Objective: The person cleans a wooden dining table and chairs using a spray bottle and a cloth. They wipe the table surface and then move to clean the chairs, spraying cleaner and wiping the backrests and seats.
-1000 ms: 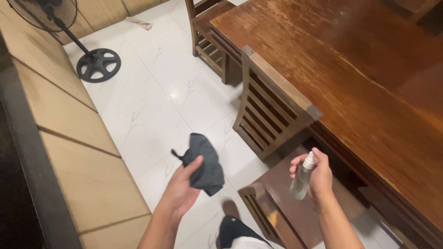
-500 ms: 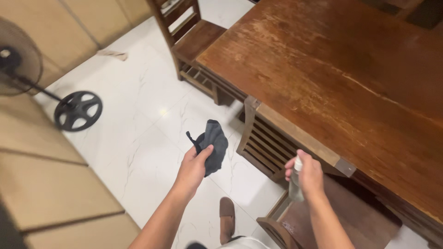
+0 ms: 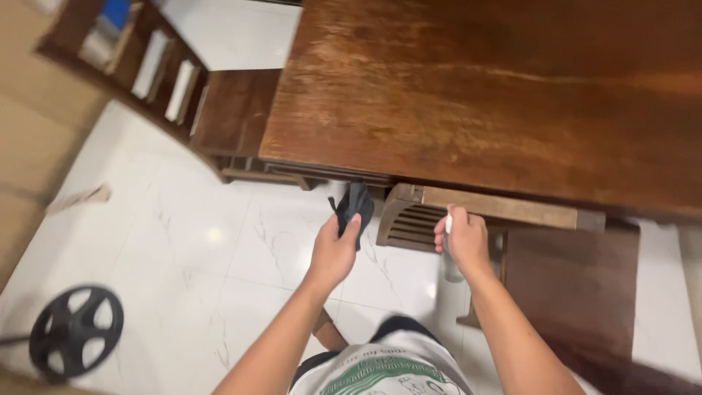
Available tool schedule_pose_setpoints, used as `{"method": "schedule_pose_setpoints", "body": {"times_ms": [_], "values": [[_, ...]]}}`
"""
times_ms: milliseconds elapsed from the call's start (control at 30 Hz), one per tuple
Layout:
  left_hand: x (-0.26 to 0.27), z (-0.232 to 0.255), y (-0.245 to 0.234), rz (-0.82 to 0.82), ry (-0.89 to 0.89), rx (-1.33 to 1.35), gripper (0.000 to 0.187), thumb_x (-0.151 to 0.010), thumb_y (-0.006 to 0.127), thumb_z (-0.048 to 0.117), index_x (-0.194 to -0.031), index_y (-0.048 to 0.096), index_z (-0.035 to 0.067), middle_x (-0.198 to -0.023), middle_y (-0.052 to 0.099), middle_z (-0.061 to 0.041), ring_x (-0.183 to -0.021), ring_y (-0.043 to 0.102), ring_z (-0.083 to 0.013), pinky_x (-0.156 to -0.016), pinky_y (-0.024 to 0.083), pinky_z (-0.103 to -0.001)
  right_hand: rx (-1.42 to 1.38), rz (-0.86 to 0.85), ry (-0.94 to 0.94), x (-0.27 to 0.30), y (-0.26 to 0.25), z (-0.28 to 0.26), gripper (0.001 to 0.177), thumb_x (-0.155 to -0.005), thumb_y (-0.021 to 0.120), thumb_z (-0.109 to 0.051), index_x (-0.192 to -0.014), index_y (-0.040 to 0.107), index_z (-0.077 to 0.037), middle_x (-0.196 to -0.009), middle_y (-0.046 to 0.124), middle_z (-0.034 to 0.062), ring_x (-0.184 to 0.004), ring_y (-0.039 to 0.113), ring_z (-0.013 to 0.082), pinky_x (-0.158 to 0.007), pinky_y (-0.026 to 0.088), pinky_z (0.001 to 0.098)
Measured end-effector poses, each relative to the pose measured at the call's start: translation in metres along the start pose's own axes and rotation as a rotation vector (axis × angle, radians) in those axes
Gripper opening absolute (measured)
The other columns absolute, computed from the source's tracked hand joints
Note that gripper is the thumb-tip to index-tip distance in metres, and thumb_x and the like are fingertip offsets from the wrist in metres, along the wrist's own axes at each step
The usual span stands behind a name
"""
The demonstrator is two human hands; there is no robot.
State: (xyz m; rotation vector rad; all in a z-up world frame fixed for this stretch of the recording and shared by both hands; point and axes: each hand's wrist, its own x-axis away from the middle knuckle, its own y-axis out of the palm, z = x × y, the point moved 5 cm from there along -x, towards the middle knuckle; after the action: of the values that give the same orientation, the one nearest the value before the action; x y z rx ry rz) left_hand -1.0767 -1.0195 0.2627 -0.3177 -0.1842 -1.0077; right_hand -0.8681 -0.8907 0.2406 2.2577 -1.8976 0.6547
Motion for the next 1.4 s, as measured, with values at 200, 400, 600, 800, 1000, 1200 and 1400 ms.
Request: {"method": "schedule_pose_setpoints", "body": {"times_ms": [200, 400, 600, 800, 1000, 1200, 1400], "values": [[-0.053, 0.016, -0.013, -0.228, -0.004, -0.052, 0.031, -0.093, 0.053, 0.029, -0.108, 0.063, 0.003, -0.068, 0.058, -0.003, -0.059, 0.051, -0.0123, -0.056, 0.044, -0.029, -0.008, 0.160, 0.019, 0.010, 0.028, 0.005, 0.052, -0.092, 0.042, -0.032, -0.058, 0.056, 0.006, -0.049, 0.053, 0.0141, -0.041, 0.051, 0.0212, -0.043, 0.042, 0.0342], [-0.111, 0.026, 0.007, -0.419, 0.024, -0.100, 0.032, -0.093, 0.053, 0.030, -0.105, 0.062, 0.002, -0.069, 0.060, -0.003, -0.059, 0.054, -0.0126, -0.057, 0.045, -0.029, -0.085, 0.299, 0.039, 0.001, 0.037, 0.005, 0.049, -0.091, 0.043, -0.029, -0.059, 0.057, 0.006, -0.050, 0.054, 0.0135, -0.042, 0.053, 0.0206, -0.042, 0.043, 0.0346], [-0.151, 0.038, 0.027, -0.549, 0.039, -0.168, 0.032, -0.093, 0.053, 0.030, -0.103, 0.063, 0.001, -0.070, 0.059, -0.004, -0.062, 0.053, -0.0126, -0.058, 0.045, -0.030, -0.138, 0.349, 0.087, -0.005, 0.047, 0.008, 0.049, -0.091, 0.044, -0.030, -0.060, 0.057, 0.006, -0.052, 0.055, 0.0129, -0.043, 0.052, 0.0199, -0.043, 0.044, 0.0331], [-0.178, 0.049, 0.060, -0.700, 0.079, -0.184, 0.034, -0.092, 0.055, 0.031, -0.107, 0.064, 0.002, -0.077, 0.065, -0.006, -0.066, 0.056, -0.0141, -0.063, 0.047, -0.031, -0.260, 0.512, 0.042, -0.011, 0.018, 0.025, 0.044, -0.089, 0.042, -0.024, -0.061, 0.058, 0.006, -0.054, 0.057, 0.0143, -0.043, 0.054, 0.0224, -0.042, 0.044, 0.0355], [-0.202, 0.056, 0.101, -0.895, 0.188, -0.229, 0.036, -0.092, 0.056, 0.031, -0.110, 0.064, 0.001, -0.089, 0.071, -0.010, -0.081, 0.064, -0.0173, -0.076, 0.049, -0.031, -0.375, 0.734, 0.172, -0.002, -0.003, 0.020, 0.045, -0.092, 0.041, -0.029, -0.063, 0.058, 0.001, -0.055, 0.056, 0.0130, -0.045, 0.053, 0.0225, -0.045, 0.045, 0.0351], [-0.214, 0.070, 0.134, -1.143, 0.204, -0.343, 0.036, -0.090, 0.056, 0.030, -0.113, 0.062, 0.002, -0.092, 0.071, -0.013, -0.084, 0.066, -0.0228, -0.078, 0.050, -0.034, -0.422, 0.867, 0.039, 0.005, 0.001, 0.025, 0.047, -0.095, 0.038, -0.024, -0.062, 0.055, 0.006, -0.055, 0.054, 0.0153, -0.044, 0.052, 0.0245, -0.045, 0.046, 0.0367], [-0.214, 0.083, 0.160, -1.312, 0.303, -0.334, 0.038, -0.091, 0.055, 0.032, -0.108, 0.062, -0.001, -0.087, 0.070, -0.017, -0.083, 0.067, -0.0251, -0.077, 0.049, -0.037, -0.486, 1.067, 0.097, 0.015, 0.011, 0.016, 0.041, -0.095, 0.037, -0.025, -0.069, 0.056, 0.001, -0.058, 0.056, 0.0137, -0.046, 0.054, 0.0240, -0.046, 0.047, 0.0366]]}}
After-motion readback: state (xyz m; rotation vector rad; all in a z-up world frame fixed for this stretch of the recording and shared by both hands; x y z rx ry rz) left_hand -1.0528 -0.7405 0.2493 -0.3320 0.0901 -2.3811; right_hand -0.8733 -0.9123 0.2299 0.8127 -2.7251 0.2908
